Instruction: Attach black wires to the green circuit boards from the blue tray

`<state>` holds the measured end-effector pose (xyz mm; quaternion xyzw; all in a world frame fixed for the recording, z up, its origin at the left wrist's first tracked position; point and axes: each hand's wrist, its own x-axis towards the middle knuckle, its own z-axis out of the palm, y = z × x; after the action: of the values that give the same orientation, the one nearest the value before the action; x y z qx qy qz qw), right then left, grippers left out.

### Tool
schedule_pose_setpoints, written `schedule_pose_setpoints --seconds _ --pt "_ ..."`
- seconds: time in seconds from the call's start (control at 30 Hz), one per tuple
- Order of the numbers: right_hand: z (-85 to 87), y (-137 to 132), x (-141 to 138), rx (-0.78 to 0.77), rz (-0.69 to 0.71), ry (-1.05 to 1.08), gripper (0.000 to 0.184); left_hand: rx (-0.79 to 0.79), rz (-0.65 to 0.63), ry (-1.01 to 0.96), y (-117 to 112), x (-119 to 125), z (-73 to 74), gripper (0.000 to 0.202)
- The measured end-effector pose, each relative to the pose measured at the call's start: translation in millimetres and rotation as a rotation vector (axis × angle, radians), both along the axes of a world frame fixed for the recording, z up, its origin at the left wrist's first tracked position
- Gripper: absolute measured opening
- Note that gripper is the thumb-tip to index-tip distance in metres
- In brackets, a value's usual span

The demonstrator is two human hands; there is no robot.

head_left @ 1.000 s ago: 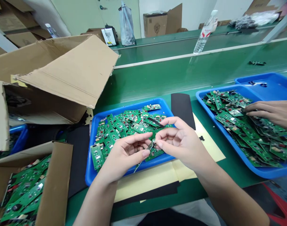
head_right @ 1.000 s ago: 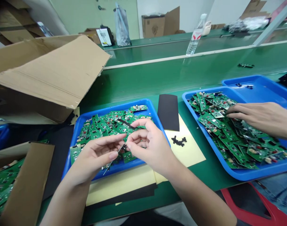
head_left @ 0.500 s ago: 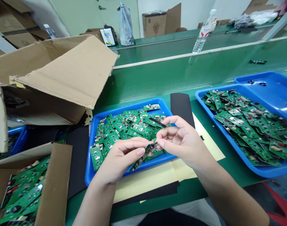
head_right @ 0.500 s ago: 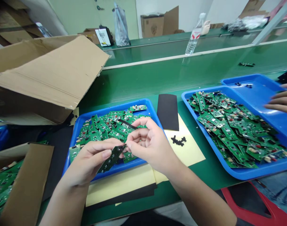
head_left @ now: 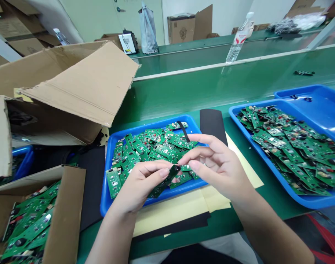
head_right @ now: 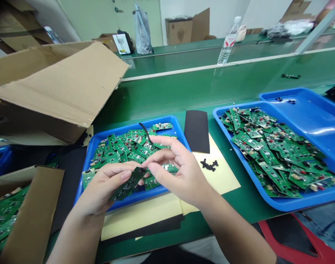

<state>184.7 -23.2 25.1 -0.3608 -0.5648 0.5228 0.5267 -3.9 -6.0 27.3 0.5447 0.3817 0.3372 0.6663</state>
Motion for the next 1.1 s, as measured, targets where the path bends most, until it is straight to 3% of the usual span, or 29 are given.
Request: schedule_pose_setpoints --seconds 0.1,0.4,0.5,0.77,0.93,1.1 --pt "-2.6 1.0 -1.4 0.029 0.021 -0.035 0.049 -0.004 -0.015 -0.021 0.3 0.5 -0.3 0.017" --pt "-3.8 1.6 1.1 -0.014 0.096 -0.057 0.041 -0.012 -0.047 -0.006 -0.6 0.7 1.4 0.019" --pt "-4.4 1.3 0.0 0.035 0.064 -0.100 0.043 -0.018 -0.021 -0.002 -0.2 2.0 1.1 0.021" --pt "-15.0 5.8 -9.2 0.377 -0.109 -0.401 0.041 0.031 0.046 0.087 0.3 3.8 -5.6 0.017" --pt "-14.8 5.1 -11.0 0.353 -0.116 -0.346 0.040 0.063 0.093 0.078 -0.8 6.8 -6.6 0.015" --pt "-15.3 3.1 -13.0 0.325 -0.151 -0.252 0.039 -0.018 0.226 -0.045 -4.1 12.3 -7.9 0.013"
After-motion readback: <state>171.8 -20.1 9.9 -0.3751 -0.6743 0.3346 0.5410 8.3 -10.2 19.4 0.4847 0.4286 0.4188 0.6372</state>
